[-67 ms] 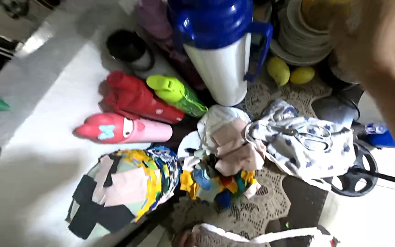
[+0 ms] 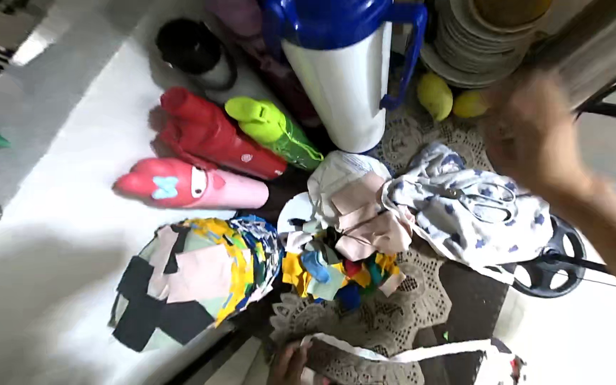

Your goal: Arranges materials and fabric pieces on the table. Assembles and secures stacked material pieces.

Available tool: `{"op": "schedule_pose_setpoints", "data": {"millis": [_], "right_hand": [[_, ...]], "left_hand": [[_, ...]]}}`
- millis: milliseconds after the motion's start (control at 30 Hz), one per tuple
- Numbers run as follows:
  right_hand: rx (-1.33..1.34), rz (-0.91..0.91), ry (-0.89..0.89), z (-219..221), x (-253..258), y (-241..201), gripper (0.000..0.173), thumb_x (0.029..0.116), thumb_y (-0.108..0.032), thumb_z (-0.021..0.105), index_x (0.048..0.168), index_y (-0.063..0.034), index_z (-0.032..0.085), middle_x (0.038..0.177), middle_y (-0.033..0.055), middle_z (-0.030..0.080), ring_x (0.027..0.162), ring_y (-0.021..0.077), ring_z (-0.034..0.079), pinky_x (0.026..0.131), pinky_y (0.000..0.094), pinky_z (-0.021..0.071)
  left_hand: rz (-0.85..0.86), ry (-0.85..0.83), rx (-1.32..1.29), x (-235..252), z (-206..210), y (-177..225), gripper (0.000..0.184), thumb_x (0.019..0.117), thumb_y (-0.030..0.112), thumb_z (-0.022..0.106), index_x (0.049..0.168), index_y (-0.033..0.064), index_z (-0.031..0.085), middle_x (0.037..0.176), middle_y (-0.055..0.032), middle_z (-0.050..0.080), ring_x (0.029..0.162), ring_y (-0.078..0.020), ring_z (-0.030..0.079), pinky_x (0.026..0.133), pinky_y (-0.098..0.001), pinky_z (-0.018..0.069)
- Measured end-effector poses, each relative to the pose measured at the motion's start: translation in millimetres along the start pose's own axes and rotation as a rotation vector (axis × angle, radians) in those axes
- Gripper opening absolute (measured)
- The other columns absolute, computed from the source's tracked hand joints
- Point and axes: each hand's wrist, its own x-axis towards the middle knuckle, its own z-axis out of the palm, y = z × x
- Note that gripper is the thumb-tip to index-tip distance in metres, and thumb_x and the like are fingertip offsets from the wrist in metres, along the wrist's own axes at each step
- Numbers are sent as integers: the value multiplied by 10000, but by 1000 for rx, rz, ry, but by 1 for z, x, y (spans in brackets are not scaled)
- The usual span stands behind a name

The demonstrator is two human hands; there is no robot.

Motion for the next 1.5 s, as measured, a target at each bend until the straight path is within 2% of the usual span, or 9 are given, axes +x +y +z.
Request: {"op": "schedule_pose_setpoints", "data": {"millis": [100, 200, 533, 633, 767, 967, 1200, 1400, 1500], "right_hand": [[142, -662, 397, 188, -72, 65, 202, 981, -145, 578, 1025, -32, 740, 1050, 175, 734, 989, 365, 708, 825, 542, 572], [168, -816, 257, 267, -124, 16, 266, 1040, -236, 544, 1263, -205, 686, 1377, 93, 646, 1297, 358, 587, 1043, 606, 468], [68, -1098, -20, 292, -56, -78, 472, 1028, -269, 572, 1493, -193, 539, 1607, 117, 422, 1479, 413, 373, 1060, 642, 417], [204, -971, 75, 286, -102, -85, 511, 1048, -464, 475, 1410, -129, 609, 1469, 171, 566, 1367, 415, 518, 1088, 632, 419], [602, -430, -645, 269, -188, -89, 757, 960, -415, 698, 1551, -60, 386, 1342, 236, 624, 1180, 408, 646, 1007, 612, 496], [653, -22, -898, 227, -218, 22, 280, 1012, -241, 636, 1003, 37, 669, 728, 84, 604, 614, 154, 562, 631, 365, 508], [548, 181, -1248, 220, -213, 74, 330, 1099, -205, 446, 1164, 17, 681, 950, 83, 715, 763, 134, 654, 759, 343, 543], [736, 99, -236, 214, -146, 46, 268, 1053, -50, 506, 1233, 61, 669, 1051, 211, 724, 951, 280, 706, 941, 467, 541], [742, -36, -149, 192, -138, 62, 240, 1045, -72, 503, 1157, 30, 689, 703, 45, 605, 554, 65, 540, 553, 258, 491]], "left_hand": [[-13, -18, 3, 6, -2, 3, 273, 1022, 87, 504, 1125, -119, 651, 1071, -226, 679, 944, -250, 647, 892, -440, 525], [-43, -25, 11, 9, -3, 5, 261, 1031, 116, 507, 1110, -72, 670, 1089, -195, 689, 971, -262, 649, 901, -454, 515], [-38, -57, 73, 7, -9, 27, 254, 1057, 126, 515, 1161, -43, 673, 1099, -182, 689, 983, -254, 658, 914, -440, 520], [120, -60, 180, 2, -32, 53, 257, 1047, 153, 540, 1146, -24, 696, 974, -157, 696, 862, -228, 665, 833, -440, 544], [411, -43, 322, -11, -72, 80, 241, 1027, 152, 561, 1101, 14, 744, 1015, -142, 738, 933, -246, 701, 866, -492, 550], [479, 63, 516, 7, -117, 75, 237, 1033, 142, 564, 1074, -13, 739, 991, -217, 722, 913, -371, 692, 841, -628, 505], [237, -224, 669, 31, -88, 53, 246, 1040, 145, 580, 1135, -48, 698, 1104, -271, 685, 1076, -435, 645, 968, -633, 452], [182, -203, 648, 44, -83, 45, 261, 1053, 130, 547, 1172, -64, 677, 1104, -286, 673, 1062, -431, 640, 967, -611, 453], [210, -184, 618, 44, -91, 44, 260, 1055, 137, 549, 1159, -59, 684, 1042, -270, 681, 975, -395, 651, 920, -592, 472]]}}
